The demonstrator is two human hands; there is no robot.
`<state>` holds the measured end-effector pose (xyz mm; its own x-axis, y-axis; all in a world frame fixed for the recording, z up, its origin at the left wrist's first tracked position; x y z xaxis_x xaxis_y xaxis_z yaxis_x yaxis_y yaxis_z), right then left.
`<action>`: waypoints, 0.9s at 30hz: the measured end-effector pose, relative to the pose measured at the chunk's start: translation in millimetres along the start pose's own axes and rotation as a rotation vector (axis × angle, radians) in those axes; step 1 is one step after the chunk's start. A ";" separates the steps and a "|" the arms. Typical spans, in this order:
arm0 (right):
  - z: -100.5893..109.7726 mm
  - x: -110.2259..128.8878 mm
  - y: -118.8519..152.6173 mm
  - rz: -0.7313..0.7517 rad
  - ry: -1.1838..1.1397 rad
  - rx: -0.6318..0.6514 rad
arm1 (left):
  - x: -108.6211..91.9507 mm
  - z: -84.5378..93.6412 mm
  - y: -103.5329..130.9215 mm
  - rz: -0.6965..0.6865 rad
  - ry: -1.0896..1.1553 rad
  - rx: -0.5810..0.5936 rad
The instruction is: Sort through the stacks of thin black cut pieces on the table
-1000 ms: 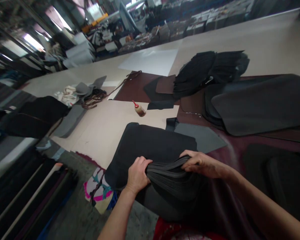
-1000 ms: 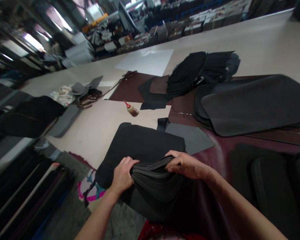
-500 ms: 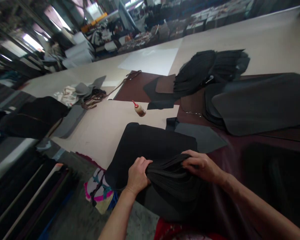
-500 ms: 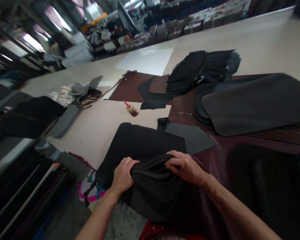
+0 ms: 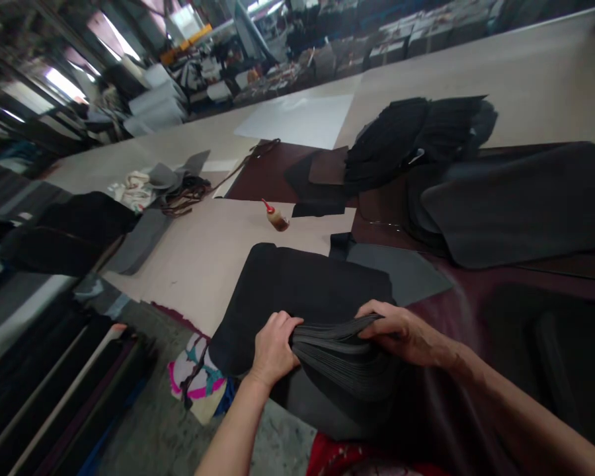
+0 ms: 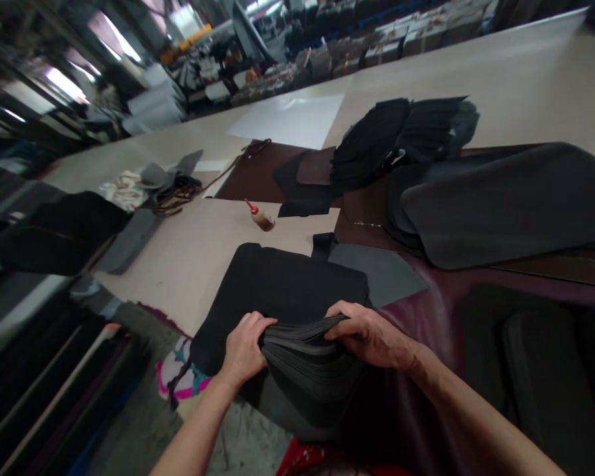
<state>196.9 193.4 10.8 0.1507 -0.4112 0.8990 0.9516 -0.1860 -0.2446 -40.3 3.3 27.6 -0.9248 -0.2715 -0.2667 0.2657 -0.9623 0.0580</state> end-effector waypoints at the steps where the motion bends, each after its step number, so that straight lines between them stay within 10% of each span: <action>1: 2.7 1.7 -0.9 -0.010 -0.006 0.033 | 0.2 -0.2 -0.1 0.000 -0.001 0.004; 13: 13.4 1.0 -6.1 -0.096 -0.093 0.164 | 0.6 -0.6 0.0 -0.005 0.000 0.009; 27: -11.2 -11.0 4.9 0.016 0.060 -0.130 | 0.2 0.6 -1.0 0.000 0.016 0.006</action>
<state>196.9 187.0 -4.4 0.1453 -0.4671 0.8722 0.9060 -0.2914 -0.3070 -40.9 4.2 28.1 -0.9200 -0.2716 -0.2824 0.2644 -0.9623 0.0642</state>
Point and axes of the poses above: each hand's wrist, its own y-axis away from the middle knuckle, its own z-axis out of the back of the hand, x = y × z, the point moved 2 cm from there along -y, towards the middle knuckle, and after that the axes turned 1 degree about z, right-handed, at the moved point
